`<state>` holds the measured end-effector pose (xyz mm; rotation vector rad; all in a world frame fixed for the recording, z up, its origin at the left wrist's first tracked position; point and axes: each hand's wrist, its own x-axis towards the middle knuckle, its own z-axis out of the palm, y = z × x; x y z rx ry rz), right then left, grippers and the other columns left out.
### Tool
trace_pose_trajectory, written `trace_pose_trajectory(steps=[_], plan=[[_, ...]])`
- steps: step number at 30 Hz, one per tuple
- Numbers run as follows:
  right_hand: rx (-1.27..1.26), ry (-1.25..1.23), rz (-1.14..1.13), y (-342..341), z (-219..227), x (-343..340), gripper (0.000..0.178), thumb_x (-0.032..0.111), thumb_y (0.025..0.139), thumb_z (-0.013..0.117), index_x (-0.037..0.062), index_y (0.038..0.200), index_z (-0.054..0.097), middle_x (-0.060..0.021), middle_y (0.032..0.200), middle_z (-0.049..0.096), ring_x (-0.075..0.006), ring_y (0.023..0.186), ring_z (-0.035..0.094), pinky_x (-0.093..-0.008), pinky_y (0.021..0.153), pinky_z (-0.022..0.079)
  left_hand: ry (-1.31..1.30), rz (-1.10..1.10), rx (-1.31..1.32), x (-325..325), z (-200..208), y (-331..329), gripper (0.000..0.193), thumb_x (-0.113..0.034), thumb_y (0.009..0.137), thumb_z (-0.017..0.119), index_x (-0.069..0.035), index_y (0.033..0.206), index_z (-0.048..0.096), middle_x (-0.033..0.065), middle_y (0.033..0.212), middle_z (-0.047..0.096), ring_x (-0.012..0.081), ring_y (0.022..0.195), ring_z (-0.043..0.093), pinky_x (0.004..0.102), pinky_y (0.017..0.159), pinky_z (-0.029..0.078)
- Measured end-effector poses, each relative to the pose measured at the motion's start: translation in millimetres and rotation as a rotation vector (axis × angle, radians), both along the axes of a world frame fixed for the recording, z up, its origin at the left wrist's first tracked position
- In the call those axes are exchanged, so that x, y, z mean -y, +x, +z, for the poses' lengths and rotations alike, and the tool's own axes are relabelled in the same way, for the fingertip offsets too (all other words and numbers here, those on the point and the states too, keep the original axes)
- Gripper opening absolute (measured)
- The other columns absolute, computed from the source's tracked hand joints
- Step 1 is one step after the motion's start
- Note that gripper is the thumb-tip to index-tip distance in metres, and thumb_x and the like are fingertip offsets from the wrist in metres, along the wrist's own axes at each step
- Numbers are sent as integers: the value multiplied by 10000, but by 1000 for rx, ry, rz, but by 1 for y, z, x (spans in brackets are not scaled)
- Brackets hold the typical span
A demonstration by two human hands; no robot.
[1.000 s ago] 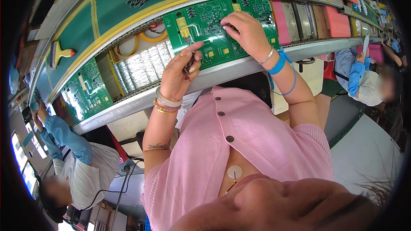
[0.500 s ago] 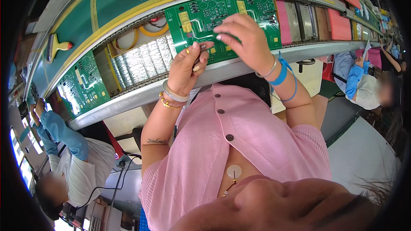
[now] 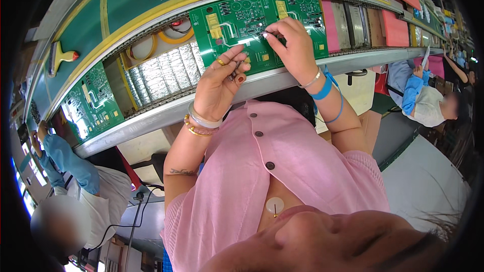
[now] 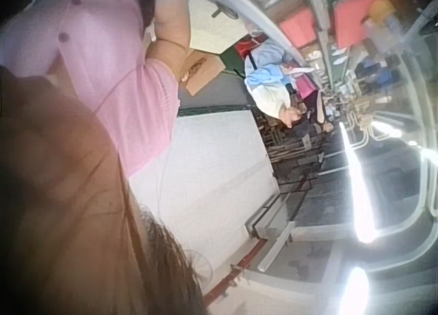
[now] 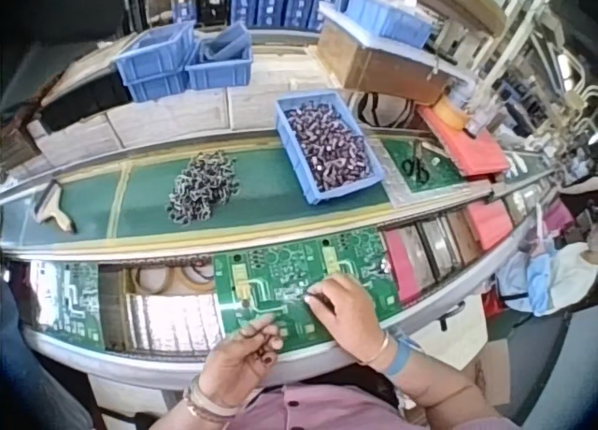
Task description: Inserting electronic components into a printed circuit board on an assembly line.
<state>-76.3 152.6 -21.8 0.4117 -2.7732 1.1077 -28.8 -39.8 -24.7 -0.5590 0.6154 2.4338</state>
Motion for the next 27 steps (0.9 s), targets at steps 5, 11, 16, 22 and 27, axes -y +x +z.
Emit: trace_pose_trajectory(steps=[5,11,16,22,27], plan=[[-65,75,5,-8,-6,3,106,60,734,664,54,821,605,-46,762,550,-220,725,528,-321,640,431,-36,25,29,1,4,1,316,-64,912,496,13,1217,465,80,1070,585,117,828,596,191,690,494],[-65,76,13,-10,-5,6,98,76,721,668,66,776,588,-52,763,529,-251,747,504,-348,645,424,-33,20,-28,4,-5,5,258,-112,905,534,-6,1140,539,78,1010,615,100,741,593,180,686,513],[-71,101,6,-9,-5,7,107,76,717,670,68,771,578,-54,778,525,-256,755,504,-348,650,427,115,-51,-154,7,-11,6,336,-321,927,502,-15,1034,591,-16,689,504,26,517,350,169,434,241],[-117,123,1,-9,-5,8,110,50,715,667,54,793,591,-46,752,536,-225,723,519,-328,640,422,-53,-68,-147,-1,-1,0,346,-247,944,476,13,1168,520,-14,799,436,32,572,317,161,458,252],[-99,114,17,-7,-5,7,115,53,708,673,57,780,584,-50,747,529,-231,723,517,-335,637,421,-104,-85,-186,0,-7,3,318,-186,931,500,24,1167,536,-24,847,510,16,531,309,168,449,221]])
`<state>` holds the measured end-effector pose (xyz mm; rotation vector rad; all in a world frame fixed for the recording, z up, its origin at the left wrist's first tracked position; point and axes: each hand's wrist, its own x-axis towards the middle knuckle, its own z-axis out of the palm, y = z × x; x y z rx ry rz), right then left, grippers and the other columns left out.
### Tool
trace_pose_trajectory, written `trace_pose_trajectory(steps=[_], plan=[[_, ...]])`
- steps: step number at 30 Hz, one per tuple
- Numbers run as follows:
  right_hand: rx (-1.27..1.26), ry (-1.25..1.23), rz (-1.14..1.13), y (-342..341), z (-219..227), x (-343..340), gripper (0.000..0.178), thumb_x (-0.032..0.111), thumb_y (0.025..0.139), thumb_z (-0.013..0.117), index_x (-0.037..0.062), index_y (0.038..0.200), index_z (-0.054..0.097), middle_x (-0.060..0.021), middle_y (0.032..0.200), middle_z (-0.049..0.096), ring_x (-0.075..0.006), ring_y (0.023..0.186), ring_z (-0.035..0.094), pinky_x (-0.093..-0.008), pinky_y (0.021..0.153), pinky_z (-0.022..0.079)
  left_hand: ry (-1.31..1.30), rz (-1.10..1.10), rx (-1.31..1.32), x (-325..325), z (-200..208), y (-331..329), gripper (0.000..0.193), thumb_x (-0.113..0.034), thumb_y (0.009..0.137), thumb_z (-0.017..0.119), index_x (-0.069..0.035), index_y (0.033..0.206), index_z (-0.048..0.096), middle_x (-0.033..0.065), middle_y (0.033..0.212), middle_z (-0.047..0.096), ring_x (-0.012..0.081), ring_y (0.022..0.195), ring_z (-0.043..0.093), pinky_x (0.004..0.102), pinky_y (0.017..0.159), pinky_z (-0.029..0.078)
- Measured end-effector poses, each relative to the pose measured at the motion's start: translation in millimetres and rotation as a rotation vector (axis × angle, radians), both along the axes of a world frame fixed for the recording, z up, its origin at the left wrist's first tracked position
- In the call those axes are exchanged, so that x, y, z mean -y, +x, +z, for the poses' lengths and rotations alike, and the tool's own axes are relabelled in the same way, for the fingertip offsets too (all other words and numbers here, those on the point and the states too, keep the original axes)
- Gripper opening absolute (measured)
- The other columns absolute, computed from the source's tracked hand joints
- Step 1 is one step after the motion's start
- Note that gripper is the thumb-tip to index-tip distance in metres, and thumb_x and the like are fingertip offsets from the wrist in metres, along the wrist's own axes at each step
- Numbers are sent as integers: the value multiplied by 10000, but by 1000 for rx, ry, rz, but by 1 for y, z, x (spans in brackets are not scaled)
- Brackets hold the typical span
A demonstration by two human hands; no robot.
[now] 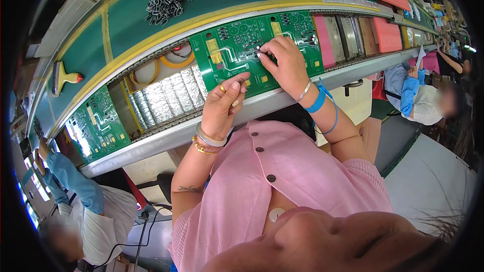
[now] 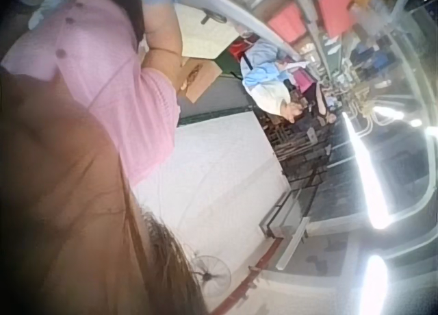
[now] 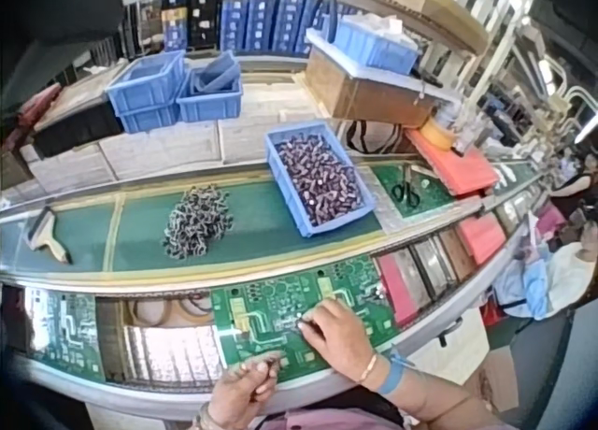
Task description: Inserting electronic components into a printed circuit board on an assembly line.
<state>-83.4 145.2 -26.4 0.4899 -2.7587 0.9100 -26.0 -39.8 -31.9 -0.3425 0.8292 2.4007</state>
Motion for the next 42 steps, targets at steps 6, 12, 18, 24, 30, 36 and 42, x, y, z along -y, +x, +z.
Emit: trace_pose_trajectory(steps=[6,12,18,24,30,36,42], plan=[[-1,15,-8,0,5,3,125,34,698,687,55,777,592,-55,741,540,-215,707,526,-312,609,429,-74,37,44,-3,5,-1,312,-263,928,515,17,1036,600,-29,726,504,15,488,285,179,430,205],[90,-222,133,22,47,10,199,83,687,706,62,862,612,-61,823,566,-232,763,531,-314,645,429,-137,76,45,-16,2,-3,284,-298,917,535,-52,812,630,-53,610,458,15,473,279,189,421,190],[38,-103,158,33,49,5,166,61,705,683,51,846,597,-66,820,559,-245,753,528,-325,650,427,-273,7,-1,-31,9,-7,329,-293,912,549,-103,643,544,-72,546,423,16,450,272,193,418,192],[173,-253,49,23,33,-8,112,57,742,637,52,834,572,-81,778,540,-272,745,529,-360,653,429,-56,58,108,-22,9,-7,320,-95,902,490,-27,1213,456,21,889,526,60,605,424,188,468,273],[93,-83,-53,11,8,-5,94,45,746,643,35,819,585,-70,772,541,-250,746,531,-338,655,432,67,158,216,2,2,3,253,-56,911,457,-16,1160,477,50,967,557,98,727,478,180,555,336],[84,8,-41,6,8,0,109,66,732,651,55,793,561,-81,774,524,-276,753,511,-368,661,429,160,166,139,9,-2,4,221,-112,933,475,-42,1141,501,83,974,595,62,569,412,169,477,302],[83,64,-70,5,9,3,109,76,728,658,53,774,561,-81,776,519,-278,753,508,-368,661,429,201,164,114,7,-5,1,221,-117,932,479,-55,1142,507,88,972,602,57,547,396,169,476,300]])
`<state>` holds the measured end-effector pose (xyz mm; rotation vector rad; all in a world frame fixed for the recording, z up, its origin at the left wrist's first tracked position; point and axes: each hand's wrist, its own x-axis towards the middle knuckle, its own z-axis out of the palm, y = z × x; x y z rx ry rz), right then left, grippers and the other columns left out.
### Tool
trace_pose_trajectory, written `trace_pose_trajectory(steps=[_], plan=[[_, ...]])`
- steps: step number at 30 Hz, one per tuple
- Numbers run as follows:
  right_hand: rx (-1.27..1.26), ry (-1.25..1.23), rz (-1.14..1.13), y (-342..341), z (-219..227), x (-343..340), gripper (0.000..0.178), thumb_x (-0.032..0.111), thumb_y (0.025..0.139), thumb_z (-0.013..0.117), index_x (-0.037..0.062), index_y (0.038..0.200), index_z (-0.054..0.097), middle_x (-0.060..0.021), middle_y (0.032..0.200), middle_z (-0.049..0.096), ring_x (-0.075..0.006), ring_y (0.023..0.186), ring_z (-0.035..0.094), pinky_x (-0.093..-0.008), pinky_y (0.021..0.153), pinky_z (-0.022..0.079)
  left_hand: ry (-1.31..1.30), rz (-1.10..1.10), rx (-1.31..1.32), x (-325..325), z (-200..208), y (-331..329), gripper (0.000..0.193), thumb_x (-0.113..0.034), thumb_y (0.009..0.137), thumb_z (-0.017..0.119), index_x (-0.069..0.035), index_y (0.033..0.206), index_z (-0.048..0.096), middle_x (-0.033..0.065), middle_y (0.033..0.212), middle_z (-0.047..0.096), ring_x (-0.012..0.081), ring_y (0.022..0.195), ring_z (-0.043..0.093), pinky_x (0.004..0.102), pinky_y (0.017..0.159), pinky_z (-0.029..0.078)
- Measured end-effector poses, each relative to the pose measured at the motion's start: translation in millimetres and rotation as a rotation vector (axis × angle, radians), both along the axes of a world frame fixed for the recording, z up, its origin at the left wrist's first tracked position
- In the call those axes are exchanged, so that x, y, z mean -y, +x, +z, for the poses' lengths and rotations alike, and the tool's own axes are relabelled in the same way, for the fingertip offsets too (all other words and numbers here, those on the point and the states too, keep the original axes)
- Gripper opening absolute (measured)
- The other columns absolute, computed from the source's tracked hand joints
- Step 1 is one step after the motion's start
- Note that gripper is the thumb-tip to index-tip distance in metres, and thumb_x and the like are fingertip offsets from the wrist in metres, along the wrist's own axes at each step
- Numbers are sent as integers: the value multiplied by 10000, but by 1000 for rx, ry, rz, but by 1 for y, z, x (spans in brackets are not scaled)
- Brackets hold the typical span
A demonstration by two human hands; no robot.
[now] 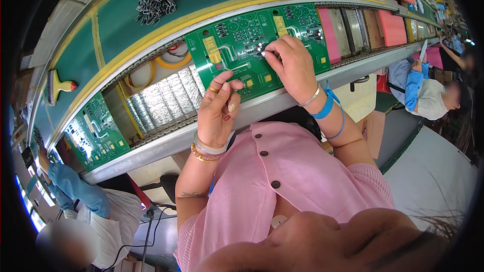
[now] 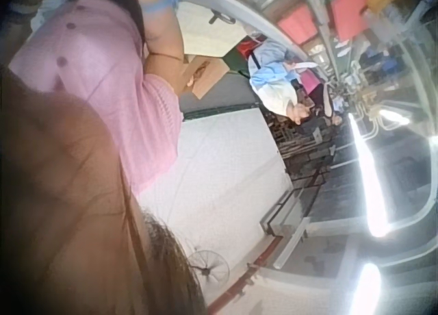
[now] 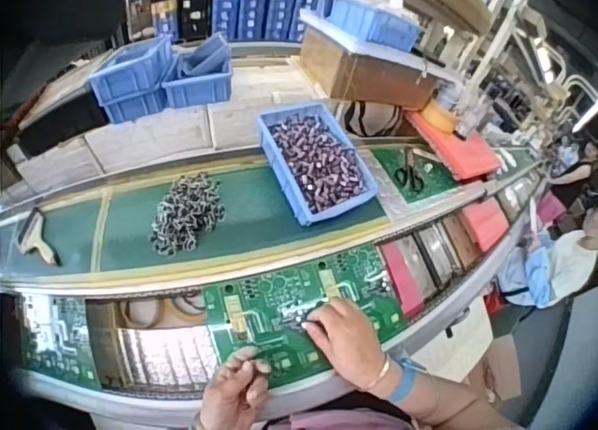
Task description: Inserting electronic components into a printed circuit board on an assembly line.
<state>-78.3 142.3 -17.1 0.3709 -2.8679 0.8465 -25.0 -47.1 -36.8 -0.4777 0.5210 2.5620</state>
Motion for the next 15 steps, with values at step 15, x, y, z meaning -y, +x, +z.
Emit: trace_pose_trajectory(steps=[15], plan=[[26,-174,-26,1,8,9,108,34,717,682,32,775,590,-77,719,543,-199,617,558,-292,552,437,-40,-35,19,21,15,3,176,-140,934,465,-47,1074,518,-23,701,404,31,501,289,174,418,206]])
